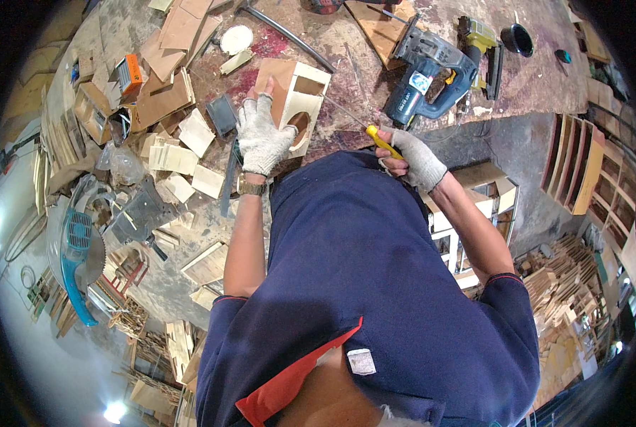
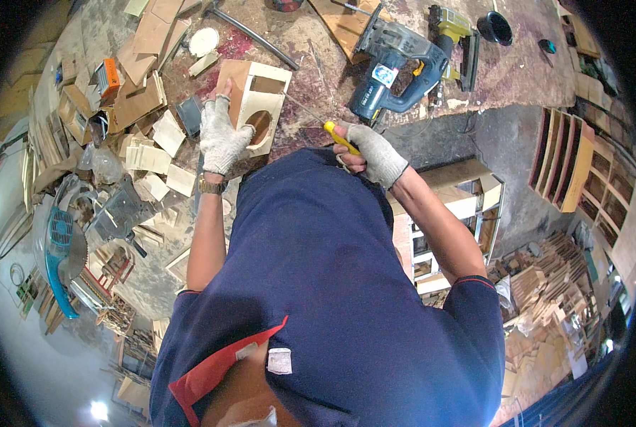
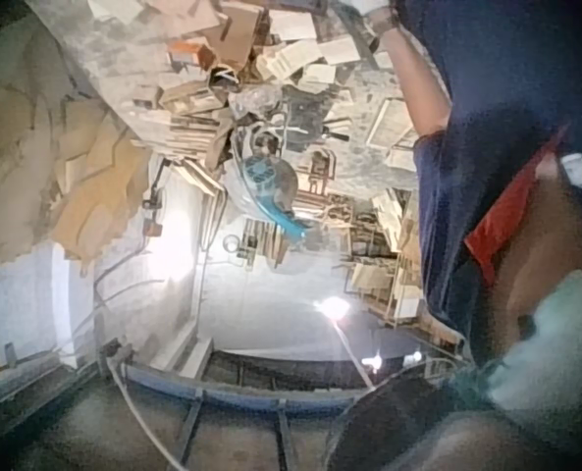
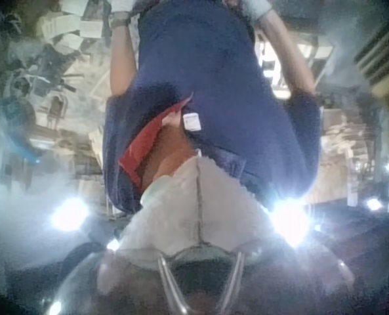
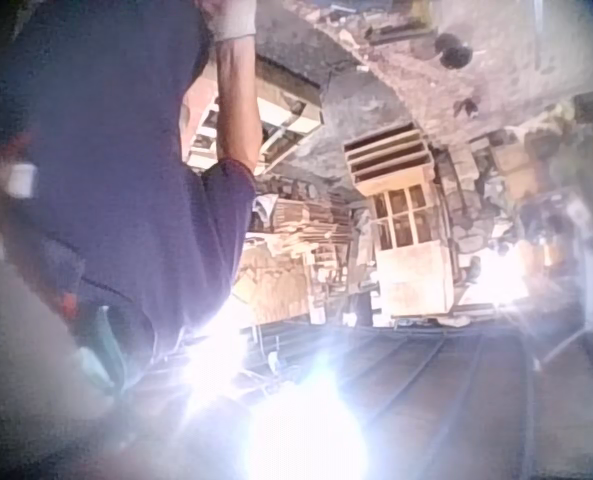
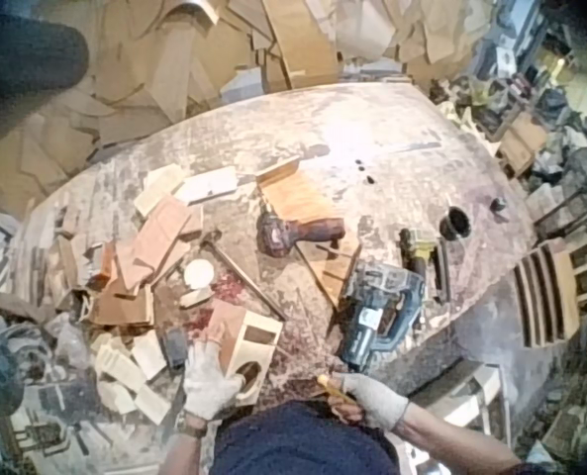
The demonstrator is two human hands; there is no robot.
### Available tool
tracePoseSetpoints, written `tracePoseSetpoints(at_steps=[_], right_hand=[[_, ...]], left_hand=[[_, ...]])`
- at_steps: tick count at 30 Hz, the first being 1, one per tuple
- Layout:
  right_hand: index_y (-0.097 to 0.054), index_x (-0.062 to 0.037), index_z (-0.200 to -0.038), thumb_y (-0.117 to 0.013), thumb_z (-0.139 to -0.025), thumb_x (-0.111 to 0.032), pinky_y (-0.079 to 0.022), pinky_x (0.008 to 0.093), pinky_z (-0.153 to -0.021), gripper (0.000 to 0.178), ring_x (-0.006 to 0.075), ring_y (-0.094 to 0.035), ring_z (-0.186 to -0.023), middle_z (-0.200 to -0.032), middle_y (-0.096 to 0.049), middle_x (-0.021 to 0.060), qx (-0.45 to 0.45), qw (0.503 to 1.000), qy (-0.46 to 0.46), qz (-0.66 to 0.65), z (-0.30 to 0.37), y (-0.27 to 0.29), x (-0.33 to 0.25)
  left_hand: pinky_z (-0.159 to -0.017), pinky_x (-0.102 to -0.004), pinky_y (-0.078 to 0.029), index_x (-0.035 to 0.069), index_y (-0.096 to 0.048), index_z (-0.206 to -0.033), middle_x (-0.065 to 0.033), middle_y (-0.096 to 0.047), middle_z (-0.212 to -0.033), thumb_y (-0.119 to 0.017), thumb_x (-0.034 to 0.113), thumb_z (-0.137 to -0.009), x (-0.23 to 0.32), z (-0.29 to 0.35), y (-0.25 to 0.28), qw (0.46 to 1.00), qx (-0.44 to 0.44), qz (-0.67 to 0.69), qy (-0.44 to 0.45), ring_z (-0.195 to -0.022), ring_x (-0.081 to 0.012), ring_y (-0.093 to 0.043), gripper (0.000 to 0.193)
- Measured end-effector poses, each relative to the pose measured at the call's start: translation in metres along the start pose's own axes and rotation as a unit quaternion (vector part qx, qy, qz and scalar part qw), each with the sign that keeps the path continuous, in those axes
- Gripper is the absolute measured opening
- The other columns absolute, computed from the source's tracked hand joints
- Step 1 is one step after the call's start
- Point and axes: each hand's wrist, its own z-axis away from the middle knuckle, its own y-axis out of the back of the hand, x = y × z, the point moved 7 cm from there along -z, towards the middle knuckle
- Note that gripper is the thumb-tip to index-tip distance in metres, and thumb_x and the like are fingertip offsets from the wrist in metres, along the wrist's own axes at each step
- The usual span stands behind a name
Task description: The person assembles a small wooden box by fitting pieces together, using a nail gun to fasten joints, and a hammer to adjust components. The person repeatedly repositions the box and tools on the workbench during assembly.
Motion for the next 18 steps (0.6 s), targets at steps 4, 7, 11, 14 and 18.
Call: tracePoseSetpoints(at_steps=[4,7,11,14,18], right_hand=[[-0.061,-0.0076,-0.124,-0.071,-0.098,-0.025,-0.057,0.0483,-0.063,0.032,0.0310,-0.070,-0.068,-0.079,-0.066,0.0161,0.173,0.703,0.299,0.622,0.017,-0.041,-0.034],[-0.068,-0.0059,-0.120,-0.070,-0.093,-0.020,-0.057,0.0557,-0.073,0.031,0.0458,-0.073,-0.089,-0.090,-0.075,0.0241,0.244,0.558,0.244,0.755,0.023,-0.057,-0.027],[-0.067,-0.0012,-0.111,-0.072,-0.097,-0.023,-0.056,0.0540,-0.073,0.026,0.0467,-0.072,-0.082,-0.092,-0.074,0.0229,0.215,0.699,0.345,0.588,0.022,-0.051,-0.038],[-0.062,-0.0058,-0.117,-0.065,-0.111,-0.031,-0.038,0.0305,-0.039,0.026,0.0105,-0.047,-0.044,-0.081,-0.060,0.0041,0.014,1.000,-0.004,-0.015,-0.003,-0.014,-0.006],[-0.059,-0.0094,-0.124,-0.069,-0.107,-0.030,-0.040,0.0302,-0.039,0.028,0.0135,-0.053,-0.045,-0.078,-0.062,0.0061,0.027,0.997,0.026,0.074,-0.002,-0.006,-0.006]], left_hand=[[-0.120,-0.0514,-0.043,0.019,-0.034,-0.172,-0.0266,-0.056,-0.141,-0.084,0.022,-0.074,-0.002,0.001,-0.002,1.000,-0.012,0.004,0.009,-0.135,-0.0463,-0.053,0.109],[-0.120,-0.0507,-0.043,0.017,-0.034,-0.172,-0.0268,-0.057,-0.141,-0.083,0.021,-0.075,-0.004,0.003,-0.003,1.000,-0.019,-0.001,0.017,-0.134,-0.0458,-0.054,0.109],[-0.119,-0.0500,-0.044,0.017,-0.034,-0.171,-0.0266,-0.058,-0.137,-0.082,0.020,-0.075,-0.008,0.001,0.000,1.000,0.010,0.013,0.010,-0.132,-0.0456,-0.055,0.108],[-0.119,-0.0507,-0.044,0.018,-0.034,-0.171,-0.0267,-0.058,-0.137,-0.081,0.019,-0.074,-0.010,0.000,0.001,0.999,0.016,0.032,0.004,-0.131,-0.0462,-0.056,0.107],[-0.120,-0.0511,-0.044,0.019,-0.035,-0.171,-0.0271,-0.056,-0.143,-0.081,0.019,-0.075,-0.011,0.002,-0.005,0.999,-0.019,0.008,0.030,-0.134,-0.0469,-0.055,0.107]])
